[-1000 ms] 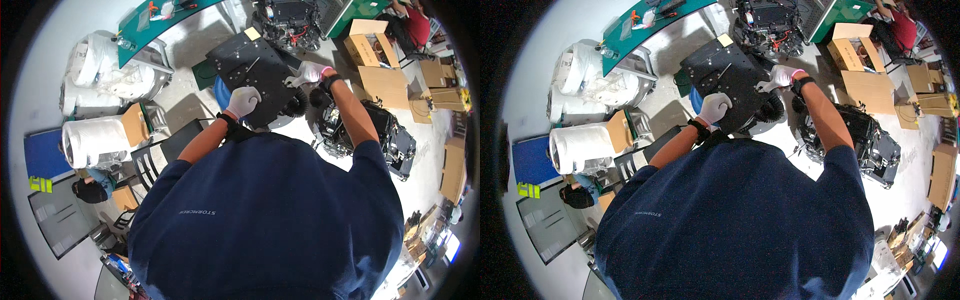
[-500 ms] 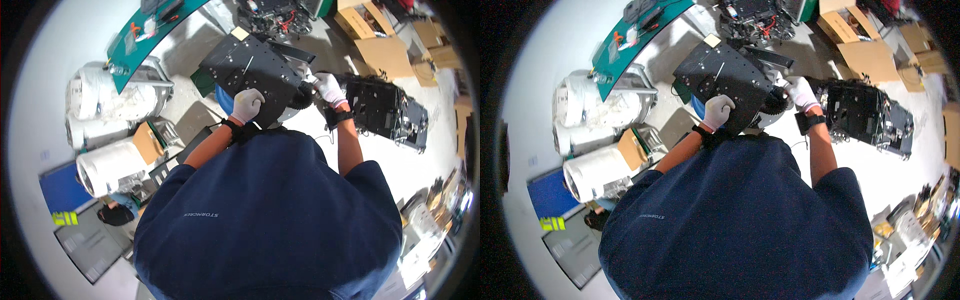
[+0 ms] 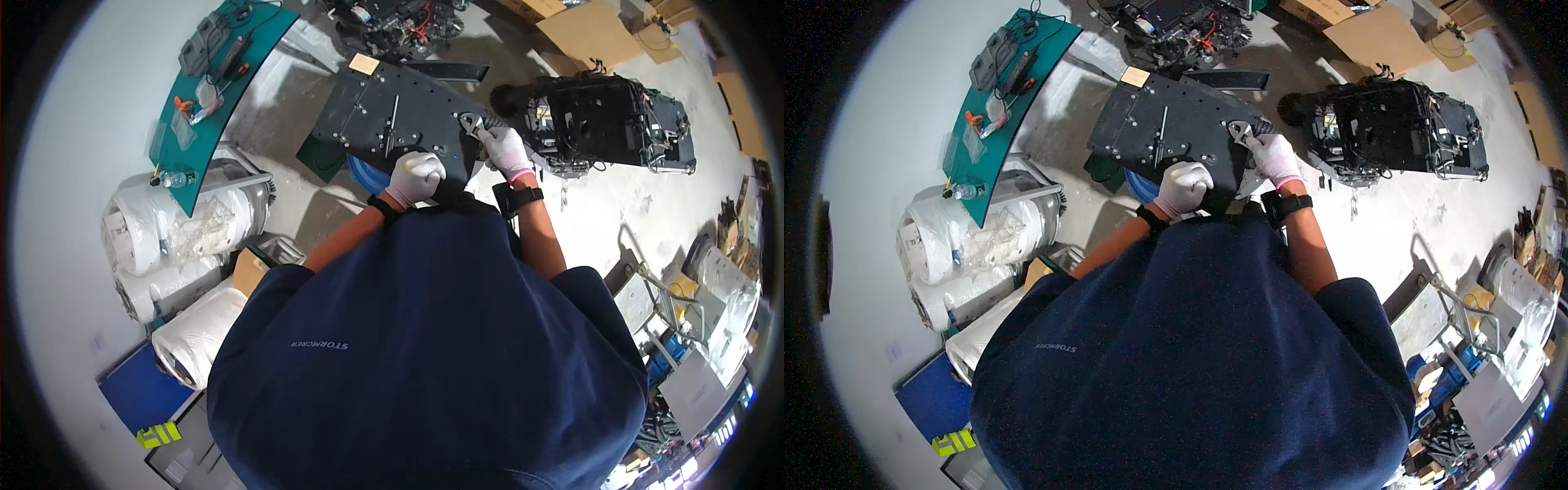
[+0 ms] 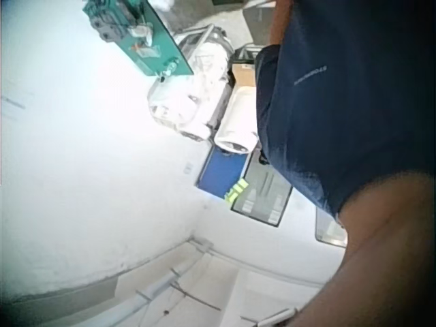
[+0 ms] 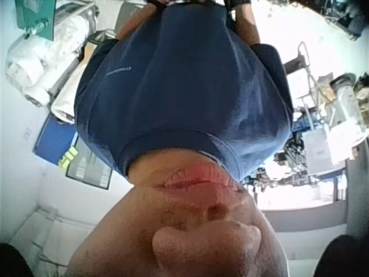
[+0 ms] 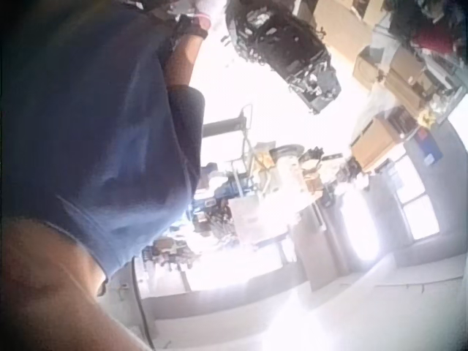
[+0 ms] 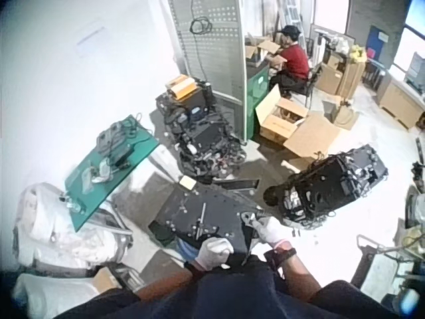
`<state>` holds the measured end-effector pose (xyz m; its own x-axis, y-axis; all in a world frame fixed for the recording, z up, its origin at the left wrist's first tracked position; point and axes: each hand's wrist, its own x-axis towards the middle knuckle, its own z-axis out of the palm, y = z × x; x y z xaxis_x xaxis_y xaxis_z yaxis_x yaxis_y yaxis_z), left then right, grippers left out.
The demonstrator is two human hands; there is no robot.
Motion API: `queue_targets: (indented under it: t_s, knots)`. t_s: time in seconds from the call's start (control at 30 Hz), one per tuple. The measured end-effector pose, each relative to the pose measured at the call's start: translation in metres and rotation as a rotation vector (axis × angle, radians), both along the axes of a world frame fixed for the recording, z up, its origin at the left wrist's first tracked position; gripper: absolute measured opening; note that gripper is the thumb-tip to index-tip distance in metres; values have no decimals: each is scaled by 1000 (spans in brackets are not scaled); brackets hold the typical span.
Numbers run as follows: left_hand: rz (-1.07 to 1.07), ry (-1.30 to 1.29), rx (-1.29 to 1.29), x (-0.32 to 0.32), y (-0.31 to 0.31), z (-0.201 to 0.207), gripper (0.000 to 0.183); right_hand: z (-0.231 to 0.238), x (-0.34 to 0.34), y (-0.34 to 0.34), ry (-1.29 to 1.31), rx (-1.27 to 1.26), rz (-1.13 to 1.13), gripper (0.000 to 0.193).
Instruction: The worker is assembling a mechanical component, using a wrench to tighten bolts on a black metal plate before attaching it to a larger machine base.
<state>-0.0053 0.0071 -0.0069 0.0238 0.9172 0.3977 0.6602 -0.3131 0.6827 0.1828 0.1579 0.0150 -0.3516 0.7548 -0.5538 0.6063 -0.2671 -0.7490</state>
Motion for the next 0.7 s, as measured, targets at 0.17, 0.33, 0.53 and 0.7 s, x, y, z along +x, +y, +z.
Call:
queue_targets:
  t_s: [0.17,0.33,0.53,0.7]
  knots:
    - [-35,-11,57,-1,1,6,14,3,-5,2,-73,13,15,52]
    - [-28,-35,47,-1,0,3,13,13,-6,8,-98,-19,39,58]
    - [-6,-3,-100,-1,-3,5,9,4,-1,37,-215,283,318,69]
    - [43,-6,-160,2,-5,9,10,4,-9,108,-165,490,873,79]
